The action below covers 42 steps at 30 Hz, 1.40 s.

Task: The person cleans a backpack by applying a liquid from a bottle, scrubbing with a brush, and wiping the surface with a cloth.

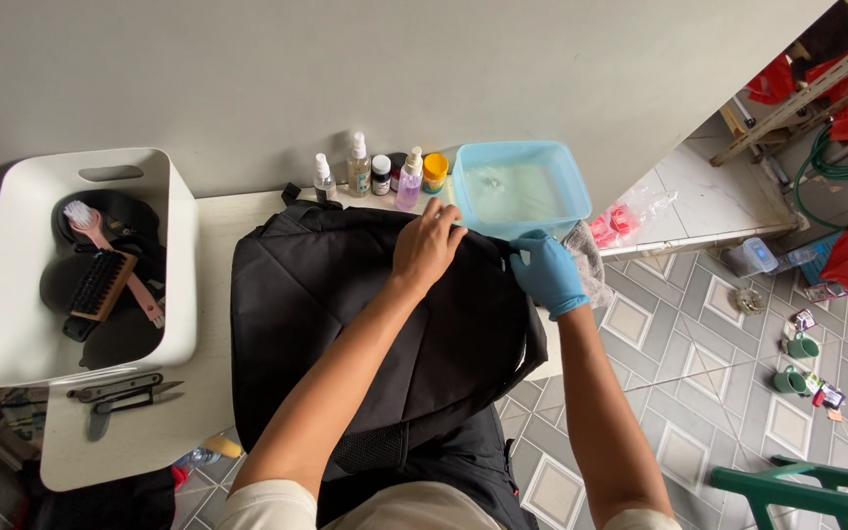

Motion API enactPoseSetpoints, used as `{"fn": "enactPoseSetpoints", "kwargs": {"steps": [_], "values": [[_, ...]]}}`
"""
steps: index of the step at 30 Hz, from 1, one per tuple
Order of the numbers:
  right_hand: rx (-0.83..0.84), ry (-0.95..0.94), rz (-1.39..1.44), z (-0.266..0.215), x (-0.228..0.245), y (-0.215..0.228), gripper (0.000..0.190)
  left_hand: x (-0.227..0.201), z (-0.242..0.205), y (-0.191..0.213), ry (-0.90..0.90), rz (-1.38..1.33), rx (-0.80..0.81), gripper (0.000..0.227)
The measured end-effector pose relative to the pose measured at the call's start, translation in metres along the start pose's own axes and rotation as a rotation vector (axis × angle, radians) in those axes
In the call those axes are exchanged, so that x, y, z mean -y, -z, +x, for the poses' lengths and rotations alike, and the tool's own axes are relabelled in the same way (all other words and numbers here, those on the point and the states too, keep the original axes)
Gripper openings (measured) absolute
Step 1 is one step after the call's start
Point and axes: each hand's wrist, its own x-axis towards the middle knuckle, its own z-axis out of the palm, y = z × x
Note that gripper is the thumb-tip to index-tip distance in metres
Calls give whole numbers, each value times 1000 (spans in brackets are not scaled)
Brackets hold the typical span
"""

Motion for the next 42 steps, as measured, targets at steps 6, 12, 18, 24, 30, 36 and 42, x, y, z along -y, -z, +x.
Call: {"fn": "enactPoseSetpoints", "kwargs": {"steps": [6, 12, 18, 24, 30, 36, 42], "values": [[-134, 71, -65, -34, 45, 4, 22, 27, 18, -39, -323, 473, -60, 7], [-160, 144, -128, -64, 44, -6, 31, 11, 23, -35, -357, 286, 89, 25], [-291, 256, 78, -64, 37, -4, 31, 11, 39, -28, -220, 150, 257, 23], [-498, 236, 196, -75, 23, -16, 18, 3, 39, -15, -86, 5, 356, 40], [-316, -69, 407, -69, 39, 6, 64, 7, 37, -22, -119, 3, 351, 51], [-288, -68, 489, -40, 29, -4, 45, 13, 38, -27, -167, -33, 241, 49], [-239, -167, 182, -23, 11, -28, 24, 20, 35, -38, -212, -24, 178, 44]]}}
